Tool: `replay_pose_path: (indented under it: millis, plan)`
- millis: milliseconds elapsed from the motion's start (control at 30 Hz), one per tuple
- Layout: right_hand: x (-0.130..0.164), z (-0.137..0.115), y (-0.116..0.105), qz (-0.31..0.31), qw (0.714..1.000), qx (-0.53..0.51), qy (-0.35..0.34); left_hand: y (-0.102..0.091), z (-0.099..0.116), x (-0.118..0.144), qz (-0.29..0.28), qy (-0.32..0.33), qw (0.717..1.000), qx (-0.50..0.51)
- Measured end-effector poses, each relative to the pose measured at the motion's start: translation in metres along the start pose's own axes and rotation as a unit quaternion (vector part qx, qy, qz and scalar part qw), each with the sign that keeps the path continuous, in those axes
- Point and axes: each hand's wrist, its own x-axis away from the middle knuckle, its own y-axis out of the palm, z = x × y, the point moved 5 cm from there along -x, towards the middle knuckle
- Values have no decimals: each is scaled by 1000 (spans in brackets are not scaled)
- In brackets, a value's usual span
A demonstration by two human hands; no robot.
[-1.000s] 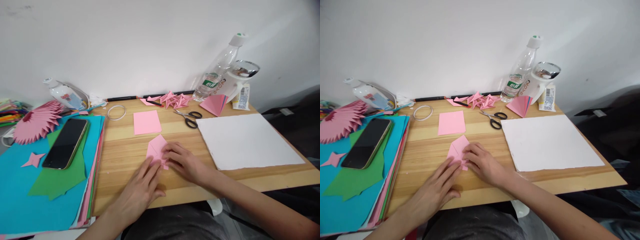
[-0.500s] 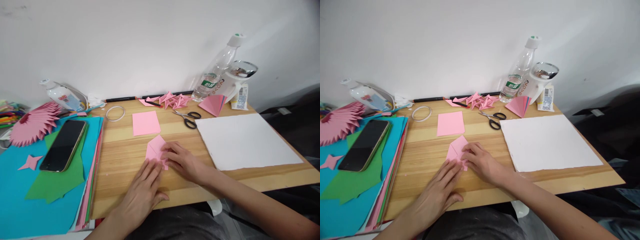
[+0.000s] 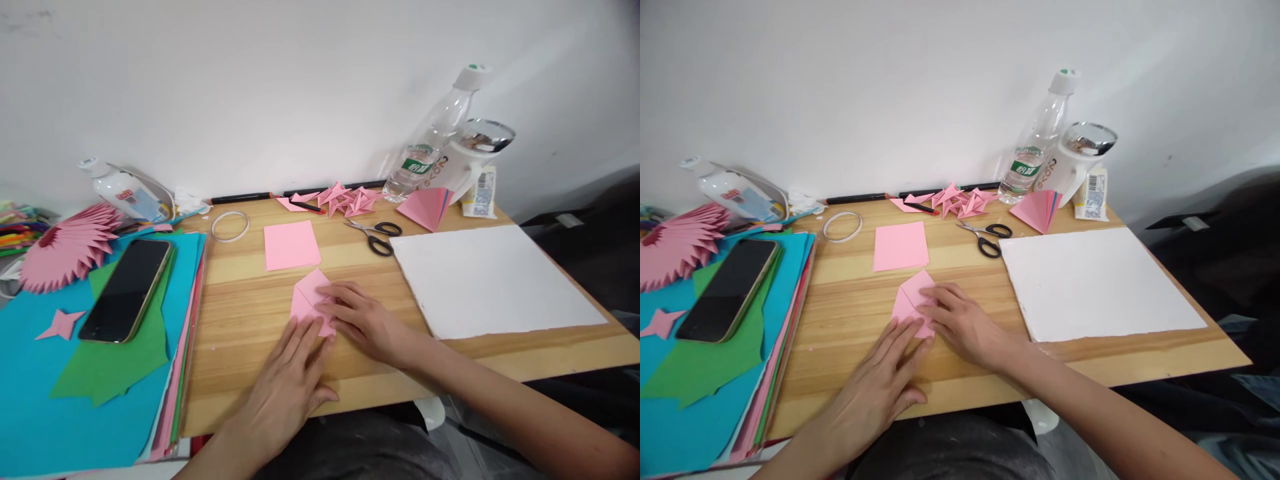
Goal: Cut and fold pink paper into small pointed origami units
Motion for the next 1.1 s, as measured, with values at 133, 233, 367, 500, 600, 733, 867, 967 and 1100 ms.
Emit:
replay_pose_path:
  millis: [133,233,367,500,600,733,867,967,1100]
  plan:
    - [1,0,1,-1,1000,8,-14,1,-1,1,-1,-2,1000,4]
    - [1,0,1,-3,1000,13,-11,1,-2,2,2,-6,1000,8]
    - [0,-1,1,-7,1000,15,-8,1,-2,2,8,0,1000,3]
    - [0,-1,1,-10,1000,13,-8,2,-2,3,12,6,1000,-11]
    - [0,-1,1,-7,1000,12,-10,1,-2,2,12,7,1000,-19]
    - [1,0,2,-5,1000,14,-12,0,0,0,10,11,1000,-19]
    - [1,1,2,-6,1000,15,-20,0,-1,1,5,6,1000,-10]
    - [0,2,1,-2,999,12,-30,1,-2,2,2,-3,1000,9]
    - [0,2,1,0,1000,7,-28,1,-4,2,-8,-38,998,46]
